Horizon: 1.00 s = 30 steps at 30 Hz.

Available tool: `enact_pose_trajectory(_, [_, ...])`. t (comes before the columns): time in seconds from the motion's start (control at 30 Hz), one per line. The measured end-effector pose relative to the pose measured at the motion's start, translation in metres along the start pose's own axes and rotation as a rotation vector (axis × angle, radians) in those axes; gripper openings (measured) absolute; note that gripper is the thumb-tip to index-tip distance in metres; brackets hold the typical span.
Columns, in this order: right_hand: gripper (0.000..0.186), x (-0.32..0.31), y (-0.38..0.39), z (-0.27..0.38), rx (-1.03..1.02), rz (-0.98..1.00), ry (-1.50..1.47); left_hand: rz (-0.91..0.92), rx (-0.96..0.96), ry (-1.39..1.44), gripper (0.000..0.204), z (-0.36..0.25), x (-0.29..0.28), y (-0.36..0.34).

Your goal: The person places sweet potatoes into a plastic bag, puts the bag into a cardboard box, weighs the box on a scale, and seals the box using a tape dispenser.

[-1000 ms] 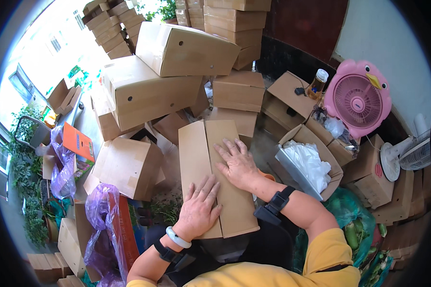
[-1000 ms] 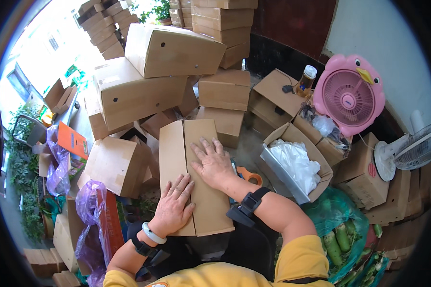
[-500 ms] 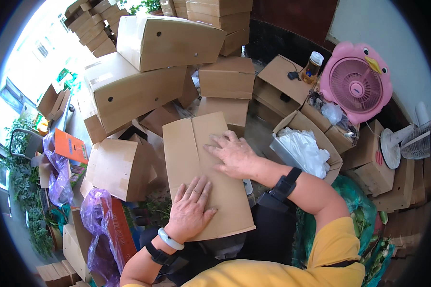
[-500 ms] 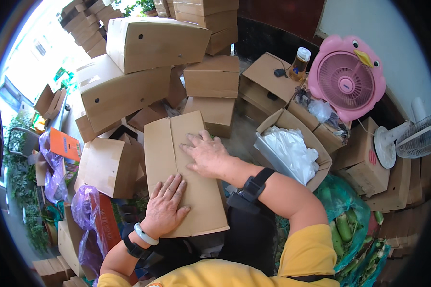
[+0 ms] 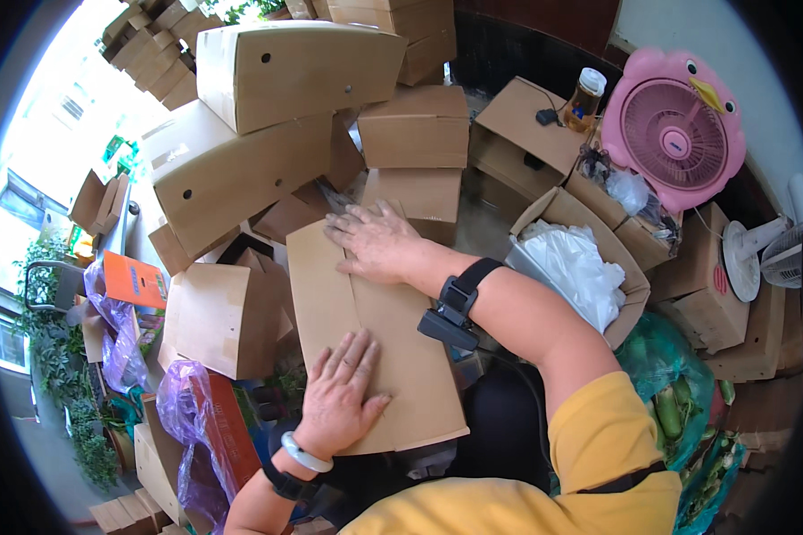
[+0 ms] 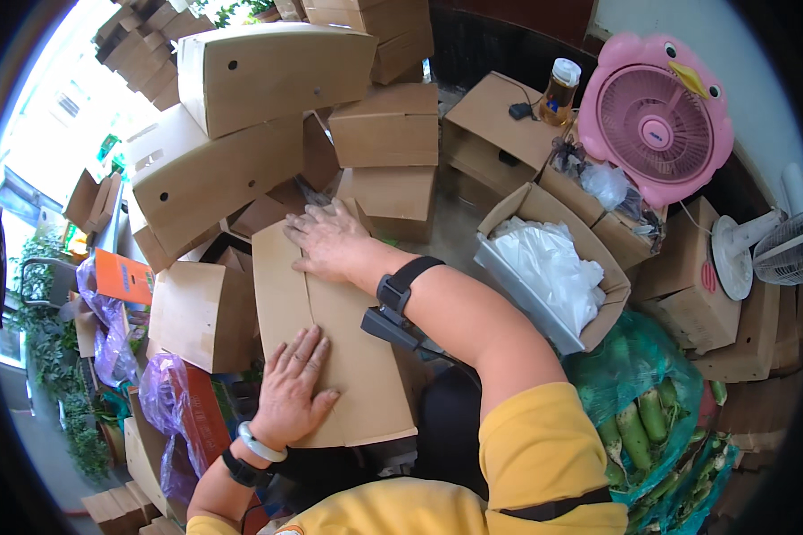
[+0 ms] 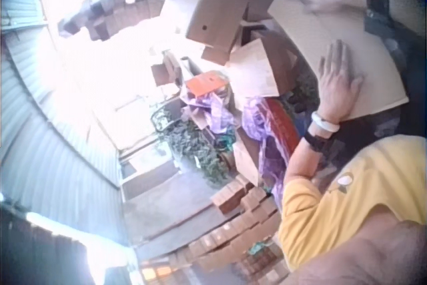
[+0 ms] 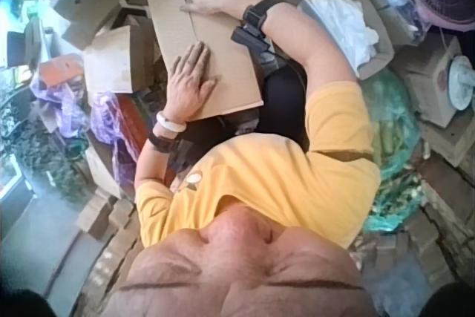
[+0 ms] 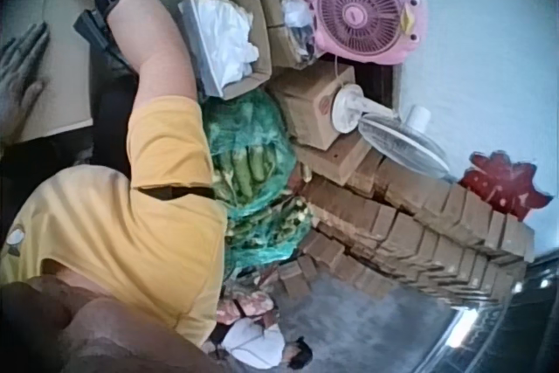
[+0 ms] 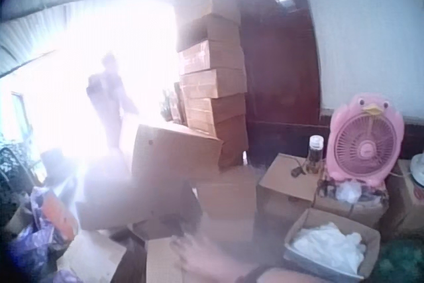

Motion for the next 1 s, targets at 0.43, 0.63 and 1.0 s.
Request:
enact_pose_trajectory(0.43, [0.065,-0.005,0.002,-0.008,-0.010,-0.025,-0.118,0.037,0.002,-0.038,0.084,0.032,0.005,-0.045])
enact_pose_trajectory(0.63, [0.035,-0.023,0.030,-0.069,0.068,-0.347,-0.601,0.024,-0.008,0.008,0.082,0.031,0.006,-0.046])
enact_pose_trajectory(1.0, [0.037,0.209,0.241,-0.137,0.709,0.602,-0.483,0.075,-0.055,-0.033,0.082,0.033,0.007,-0.049])
Point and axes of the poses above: each hand's wrist, its own y-axis away from the middle knuckle, its own x-axis out of the palm, z = x × y, the point moved 4 cm from there along -y, towards the middle knuckle
